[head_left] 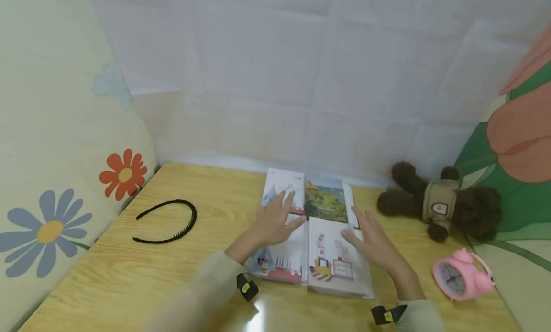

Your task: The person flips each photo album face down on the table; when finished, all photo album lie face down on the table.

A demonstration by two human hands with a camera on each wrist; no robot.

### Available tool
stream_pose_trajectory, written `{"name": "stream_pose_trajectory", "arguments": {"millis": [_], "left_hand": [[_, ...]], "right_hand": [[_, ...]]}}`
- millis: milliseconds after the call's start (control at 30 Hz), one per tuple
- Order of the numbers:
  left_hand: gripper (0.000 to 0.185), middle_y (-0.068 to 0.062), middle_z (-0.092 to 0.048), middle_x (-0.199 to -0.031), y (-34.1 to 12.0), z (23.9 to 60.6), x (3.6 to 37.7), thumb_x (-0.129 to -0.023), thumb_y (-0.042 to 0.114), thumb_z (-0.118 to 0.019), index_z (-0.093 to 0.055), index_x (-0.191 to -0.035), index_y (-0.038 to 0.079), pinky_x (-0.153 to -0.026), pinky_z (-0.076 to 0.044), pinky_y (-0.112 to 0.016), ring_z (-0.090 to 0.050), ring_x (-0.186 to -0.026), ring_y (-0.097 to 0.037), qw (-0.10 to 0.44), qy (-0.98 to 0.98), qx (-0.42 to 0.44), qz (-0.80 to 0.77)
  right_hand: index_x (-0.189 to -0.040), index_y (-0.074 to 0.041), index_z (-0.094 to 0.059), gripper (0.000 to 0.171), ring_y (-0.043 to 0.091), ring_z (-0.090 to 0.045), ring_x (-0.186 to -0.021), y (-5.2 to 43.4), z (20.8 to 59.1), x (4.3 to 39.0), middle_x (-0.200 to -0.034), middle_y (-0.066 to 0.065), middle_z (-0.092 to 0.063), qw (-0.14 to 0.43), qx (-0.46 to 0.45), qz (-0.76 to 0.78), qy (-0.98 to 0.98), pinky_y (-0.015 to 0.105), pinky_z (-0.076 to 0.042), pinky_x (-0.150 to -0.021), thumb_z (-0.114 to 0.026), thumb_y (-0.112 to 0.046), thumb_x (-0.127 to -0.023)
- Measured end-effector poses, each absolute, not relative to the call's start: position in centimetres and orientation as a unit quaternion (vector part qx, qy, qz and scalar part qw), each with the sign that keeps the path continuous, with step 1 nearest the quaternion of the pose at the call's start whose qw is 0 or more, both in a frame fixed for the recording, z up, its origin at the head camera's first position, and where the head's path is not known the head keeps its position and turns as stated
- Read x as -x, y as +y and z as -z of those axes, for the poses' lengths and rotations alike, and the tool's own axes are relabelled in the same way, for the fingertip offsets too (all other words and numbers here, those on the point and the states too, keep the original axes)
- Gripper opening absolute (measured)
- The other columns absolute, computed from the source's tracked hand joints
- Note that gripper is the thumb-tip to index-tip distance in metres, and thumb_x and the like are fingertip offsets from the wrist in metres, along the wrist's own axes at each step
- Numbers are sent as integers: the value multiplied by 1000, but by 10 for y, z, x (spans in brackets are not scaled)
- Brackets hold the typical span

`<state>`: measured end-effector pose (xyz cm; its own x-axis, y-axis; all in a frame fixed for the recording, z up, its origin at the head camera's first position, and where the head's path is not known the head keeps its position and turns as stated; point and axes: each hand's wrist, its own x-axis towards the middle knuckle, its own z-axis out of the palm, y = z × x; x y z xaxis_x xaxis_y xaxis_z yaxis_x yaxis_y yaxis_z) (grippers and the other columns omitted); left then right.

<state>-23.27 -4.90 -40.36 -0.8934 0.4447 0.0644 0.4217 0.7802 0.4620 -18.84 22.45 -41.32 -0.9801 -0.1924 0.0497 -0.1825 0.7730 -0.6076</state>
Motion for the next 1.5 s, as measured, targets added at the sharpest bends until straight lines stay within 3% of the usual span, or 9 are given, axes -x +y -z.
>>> {"name": "stream_pose_trajectory", "arguments": {"millis": [100,200,333,533,767,1067,1300,1500], "left_hand": [[95,-21,-12,-155,-41,417,221,-87,68,-43,-9,-152,7,-109,-19,-60,-15,-142,-38,74,929,-267,-246],[121,-21,-13,-155,-32,429,213,-69,75,-60,-7,-151,4,-110,-21,-57,-17,-142,-36,104,924,-295,-220],[138,-21,-14,-155,-25,440,204,-53,70,-77,-9,-150,-1,-111,-21,-53,-17,-142,-34,103,925,-302,-204],[132,-21,-9,-156,-19,449,192,-57,69,-76,-12,-149,-1,-113,-11,-56,-11,-143,-32,125,915,-307,-229],[132,-21,-7,-156,-15,454,178,-56,69,-76,-14,-149,-1,-113,-6,-58,-9,-144,-31,115,919,-313,-208],[131,-22,-15,-154,-16,461,146,-54,69,-76,-18,-149,0,-112,-11,-58,-12,-143,-33,81,922,-314,-211],[126,-20,-15,-155,-20,461,126,-59,68,-74,-18,-149,1,-111,-14,-59,-10,-144,-32,78,919,-322,-216],[123,-21,-19,-154,-23,459,124,-61,69,-72,-19,-149,0,-110,-16,-59,-12,-143,-33,68,916,-333,-215]], "right_hand": [[-151,-15,-23,83,53,-7,-137,230,426,176,-151,32,-9,34,107,329,938,74,-12,-100,-60,-53,-86],[-151,-19,-22,96,52,-9,-137,229,441,167,-152,31,-10,69,103,346,930,72,-12,-101,-71,-53,-76],[-152,-22,-19,109,52,-5,-138,224,457,157,-153,31,-2,110,82,358,924,71,-12,-102,-78,-56,-66],[-151,-22,-23,113,52,2,-138,218,469,149,-151,33,5,109,53,356,927,70,-10,-102,-78,-61,-61],[-150,-22,-24,110,50,1,-138,219,470,140,-151,33,3,115,46,336,934,69,-10,-104,-73,-66,-63],[-150,-30,-24,112,48,0,-139,216,471,111,-153,29,3,137,10,331,934,71,-12,-102,-72,-70,-57],[-151,-30,-21,114,52,5,-137,214,466,89,-153,29,7,181,0,339,923,74,-13,-99,-77,-65,-58],[-151,-29,-22,119,53,0,-137,219,472,84,-154,29,2,184,17,321,929,72,-22,-98,-80,-64,-53]]}}
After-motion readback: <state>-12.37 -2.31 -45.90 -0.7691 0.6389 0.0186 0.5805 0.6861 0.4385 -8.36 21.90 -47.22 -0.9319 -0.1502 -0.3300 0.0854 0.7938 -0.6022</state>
